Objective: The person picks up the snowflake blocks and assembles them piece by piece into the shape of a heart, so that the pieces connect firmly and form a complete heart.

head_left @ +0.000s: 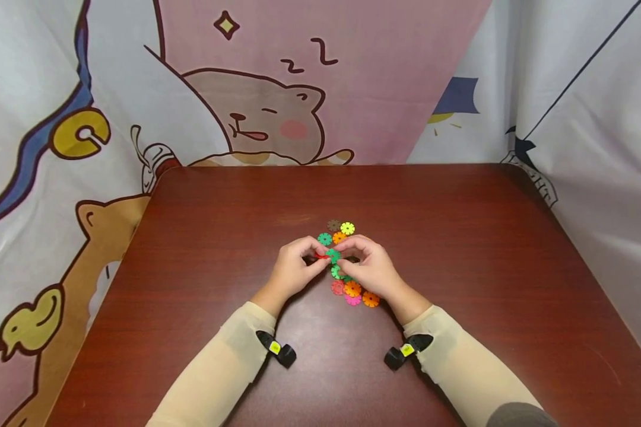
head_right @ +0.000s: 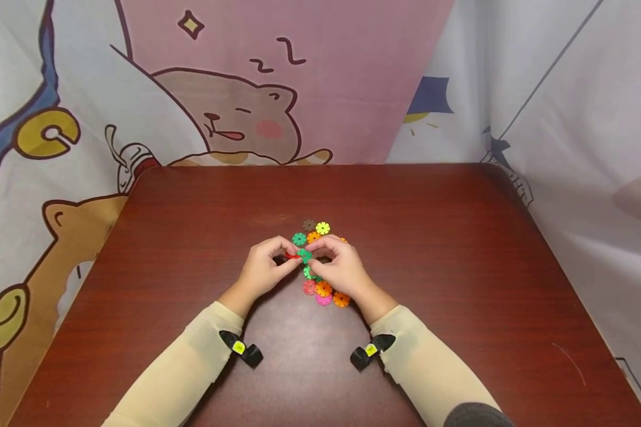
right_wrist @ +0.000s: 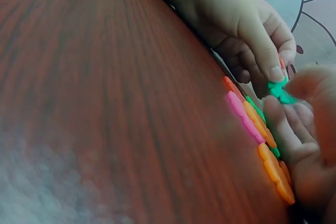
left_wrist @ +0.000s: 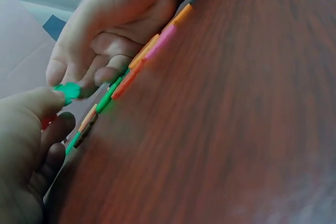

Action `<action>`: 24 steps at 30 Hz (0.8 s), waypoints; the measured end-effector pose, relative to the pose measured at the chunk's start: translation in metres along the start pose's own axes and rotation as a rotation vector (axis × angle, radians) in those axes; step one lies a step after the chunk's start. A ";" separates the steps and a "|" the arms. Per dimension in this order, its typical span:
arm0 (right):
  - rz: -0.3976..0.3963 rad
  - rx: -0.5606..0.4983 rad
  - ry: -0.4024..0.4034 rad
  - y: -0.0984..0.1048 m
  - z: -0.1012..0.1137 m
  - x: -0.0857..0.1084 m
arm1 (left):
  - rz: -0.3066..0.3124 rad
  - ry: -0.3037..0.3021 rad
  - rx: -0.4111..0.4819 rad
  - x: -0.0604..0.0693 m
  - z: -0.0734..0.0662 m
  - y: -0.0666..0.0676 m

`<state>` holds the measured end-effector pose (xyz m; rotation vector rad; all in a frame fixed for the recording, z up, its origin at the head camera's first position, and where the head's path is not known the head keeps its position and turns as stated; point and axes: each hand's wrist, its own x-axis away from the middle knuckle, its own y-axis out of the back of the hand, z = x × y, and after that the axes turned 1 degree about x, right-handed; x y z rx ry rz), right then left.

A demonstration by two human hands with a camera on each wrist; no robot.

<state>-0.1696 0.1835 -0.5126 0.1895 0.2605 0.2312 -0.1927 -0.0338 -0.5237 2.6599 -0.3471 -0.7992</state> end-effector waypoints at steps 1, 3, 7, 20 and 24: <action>-0.005 0.041 0.035 0.001 -0.001 0.000 | -0.016 0.010 0.012 -0.001 0.000 0.000; -0.006 0.141 0.106 0.002 -0.004 -0.001 | -0.049 0.032 0.032 -0.001 0.001 0.000; 0.013 0.317 0.236 0.004 -0.006 -0.002 | -0.104 0.076 0.061 -0.002 0.003 0.000; 0.063 0.795 0.381 0.013 -0.003 -0.002 | -0.108 0.110 0.071 -0.002 0.003 0.002; 0.095 0.759 0.388 0.011 -0.006 -0.004 | -0.112 0.106 0.086 -0.001 0.004 0.002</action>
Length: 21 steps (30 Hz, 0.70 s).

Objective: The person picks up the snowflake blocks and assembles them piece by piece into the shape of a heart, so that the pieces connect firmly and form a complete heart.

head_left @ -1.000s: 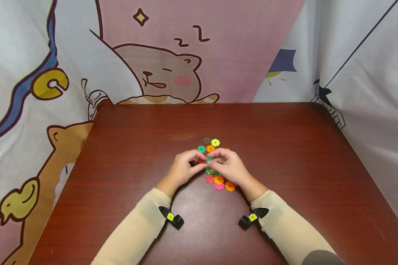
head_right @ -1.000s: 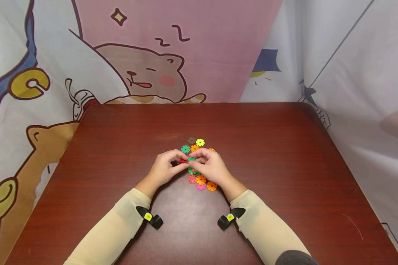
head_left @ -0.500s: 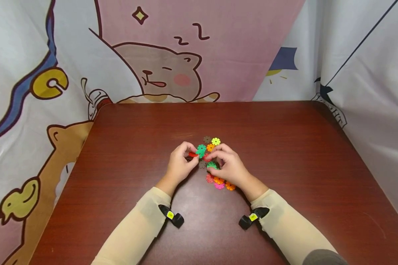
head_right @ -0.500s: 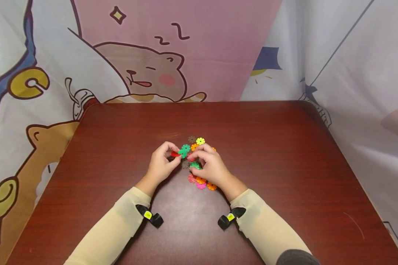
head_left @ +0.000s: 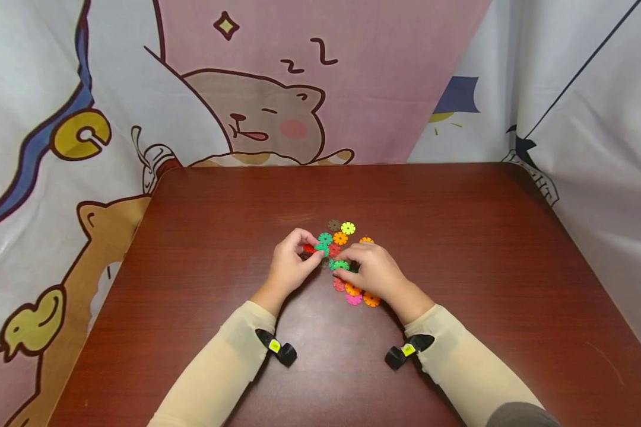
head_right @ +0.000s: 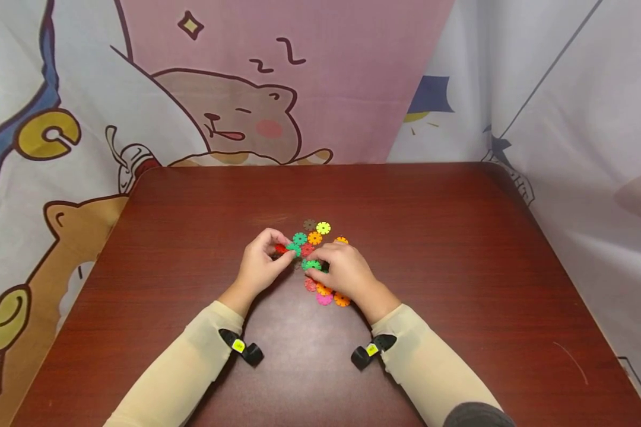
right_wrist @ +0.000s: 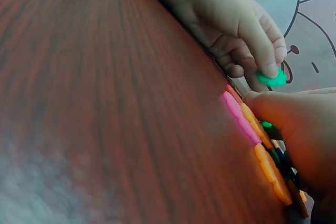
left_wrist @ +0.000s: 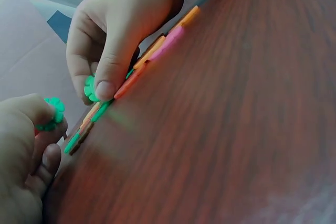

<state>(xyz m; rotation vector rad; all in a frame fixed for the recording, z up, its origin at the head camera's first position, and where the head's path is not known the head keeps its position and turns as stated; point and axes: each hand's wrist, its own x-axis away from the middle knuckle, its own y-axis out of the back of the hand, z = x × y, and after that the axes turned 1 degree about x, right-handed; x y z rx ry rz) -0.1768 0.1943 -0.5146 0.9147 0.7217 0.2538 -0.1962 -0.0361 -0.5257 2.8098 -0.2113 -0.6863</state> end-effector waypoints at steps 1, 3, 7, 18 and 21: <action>-0.007 -0.010 0.005 -0.001 0.000 0.000 | 0.000 0.002 0.001 0.000 0.000 0.000; -0.022 -0.030 0.011 -0.001 -0.001 0.000 | 0.001 0.011 0.005 0.000 -0.001 -0.001; -0.030 -0.044 0.018 -0.003 -0.001 0.000 | 0.013 0.014 -0.008 0.000 -0.002 -0.001; -0.034 -0.094 -0.008 -0.004 -0.004 0.002 | 0.075 -0.005 0.003 0.000 -0.002 0.000; -0.040 -0.108 -0.012 -0.005 -0.005 0.003 | 0.083 -0.007 -0.003 0.001 -0.003 0.000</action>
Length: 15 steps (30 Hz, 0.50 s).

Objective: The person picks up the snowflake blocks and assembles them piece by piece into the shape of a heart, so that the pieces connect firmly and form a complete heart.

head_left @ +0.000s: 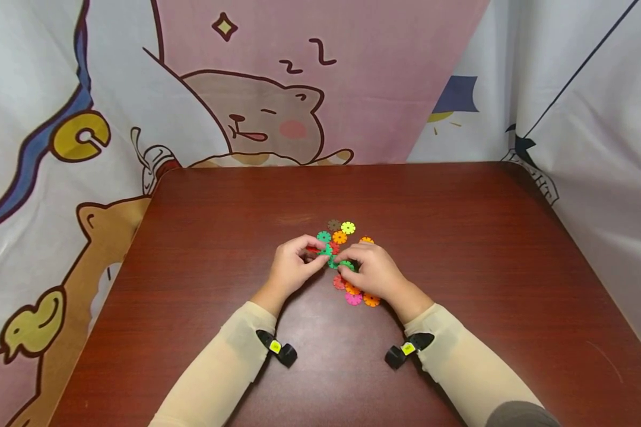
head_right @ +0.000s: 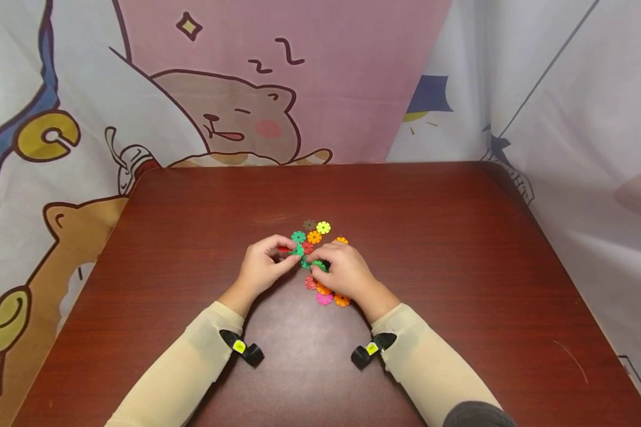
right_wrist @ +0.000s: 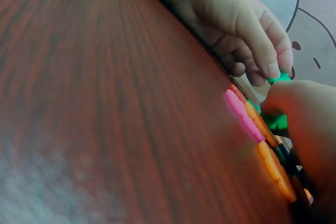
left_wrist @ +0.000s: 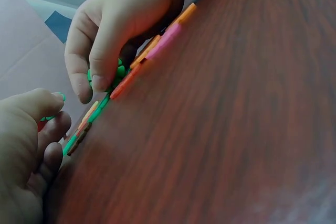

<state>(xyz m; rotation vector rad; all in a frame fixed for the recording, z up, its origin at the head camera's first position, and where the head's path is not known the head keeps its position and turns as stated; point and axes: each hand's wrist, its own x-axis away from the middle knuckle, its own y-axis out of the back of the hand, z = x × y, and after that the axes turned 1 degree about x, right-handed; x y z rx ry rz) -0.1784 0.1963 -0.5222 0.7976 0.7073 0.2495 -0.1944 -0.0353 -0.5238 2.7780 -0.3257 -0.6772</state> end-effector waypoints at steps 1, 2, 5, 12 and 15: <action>-0.002 -0.005 -0.003 0.000 0.000 0.000 | 0.002 -0.002 -0.002 0.000 0.000 0.000; -0.002 -0.010 -0.008 0.000 0.000 0.000 | 0.003 -0.005 -0.005 0.000 0.000 0.000; -0.005 -0.020 -0.019 0.000 0.002 0.000 | 0.006 -0.015 -0.006 0.001 0.000 0.000; -0.018 -0.042 -0.076 0.001 0.005 0.000 | 0.022 -0.015 -0.022 0.000 0.001 0.001; -0.031 -0.059 -0.107 0.002 0.007 0.000 | 0.025 -0.013 -0.033 0.000 0.001 0.001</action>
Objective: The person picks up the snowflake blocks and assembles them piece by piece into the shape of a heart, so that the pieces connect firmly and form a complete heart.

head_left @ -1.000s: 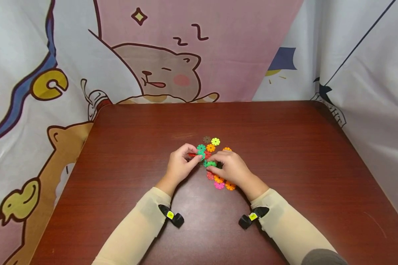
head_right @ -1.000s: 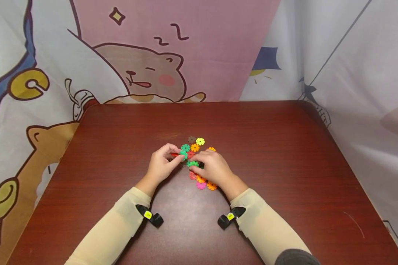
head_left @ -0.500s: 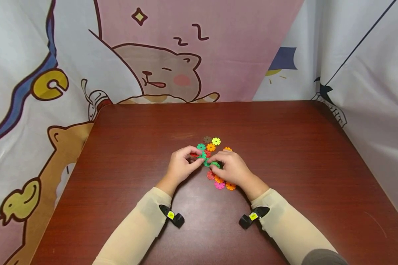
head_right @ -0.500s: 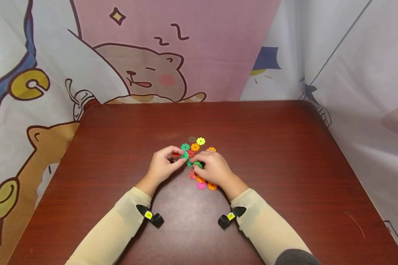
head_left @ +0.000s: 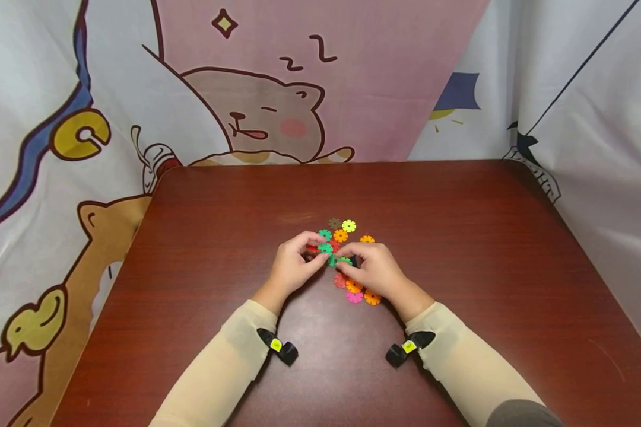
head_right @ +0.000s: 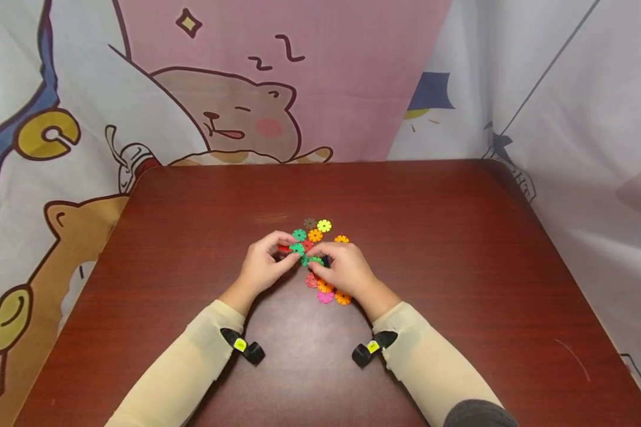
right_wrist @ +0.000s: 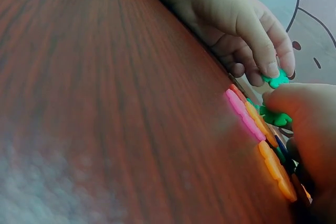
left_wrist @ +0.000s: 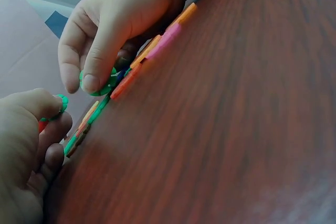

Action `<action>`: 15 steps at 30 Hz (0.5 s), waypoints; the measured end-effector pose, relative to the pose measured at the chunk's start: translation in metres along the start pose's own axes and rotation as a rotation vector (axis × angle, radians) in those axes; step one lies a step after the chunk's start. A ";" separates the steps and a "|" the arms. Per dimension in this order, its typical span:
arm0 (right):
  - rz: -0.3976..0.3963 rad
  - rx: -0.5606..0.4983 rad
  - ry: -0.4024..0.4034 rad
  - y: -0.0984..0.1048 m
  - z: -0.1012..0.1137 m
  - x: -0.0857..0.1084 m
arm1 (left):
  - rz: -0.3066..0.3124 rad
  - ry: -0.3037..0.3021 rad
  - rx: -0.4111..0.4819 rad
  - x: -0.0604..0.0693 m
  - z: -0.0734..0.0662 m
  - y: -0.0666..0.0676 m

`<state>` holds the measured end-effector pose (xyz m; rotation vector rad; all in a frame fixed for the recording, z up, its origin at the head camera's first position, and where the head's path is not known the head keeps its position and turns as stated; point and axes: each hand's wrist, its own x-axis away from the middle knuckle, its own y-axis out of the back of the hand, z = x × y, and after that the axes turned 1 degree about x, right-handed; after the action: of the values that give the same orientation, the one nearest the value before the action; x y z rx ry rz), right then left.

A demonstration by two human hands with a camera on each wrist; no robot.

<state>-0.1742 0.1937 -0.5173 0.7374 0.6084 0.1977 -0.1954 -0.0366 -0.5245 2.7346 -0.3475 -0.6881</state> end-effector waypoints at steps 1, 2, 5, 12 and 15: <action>-0.007 -0.009 -0.008 0.000 0.000 0.000 | -0.002 -0.002 0.002 0.000 0.000 0.000; -0.017 -0.024 -0.017 0.000 0.001 0.000 | -0.006 -0.003 0.005 0.000 0.000 0.000; -0.048 -0.057 -0.028 0.001 0.002 0.000 | -0.017 -0.005 -0.003 0.000 0.001 -0.001; -0.138 -0.077 0.029 0.001 0.004 0.000 | -0.032 -0.030 0.012 0.002 -0.002 -0.001; -0.155 -0.103 0.051 0.000 0.003 0.000 | -0.037 -0.033 0.025 0.002 -0.004 -0.002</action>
<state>-0.1726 0.1922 -0.5154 0.5840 0.6962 0.1041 -0.1914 -0.0349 -0.5225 2.7625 -0.3158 -0.7441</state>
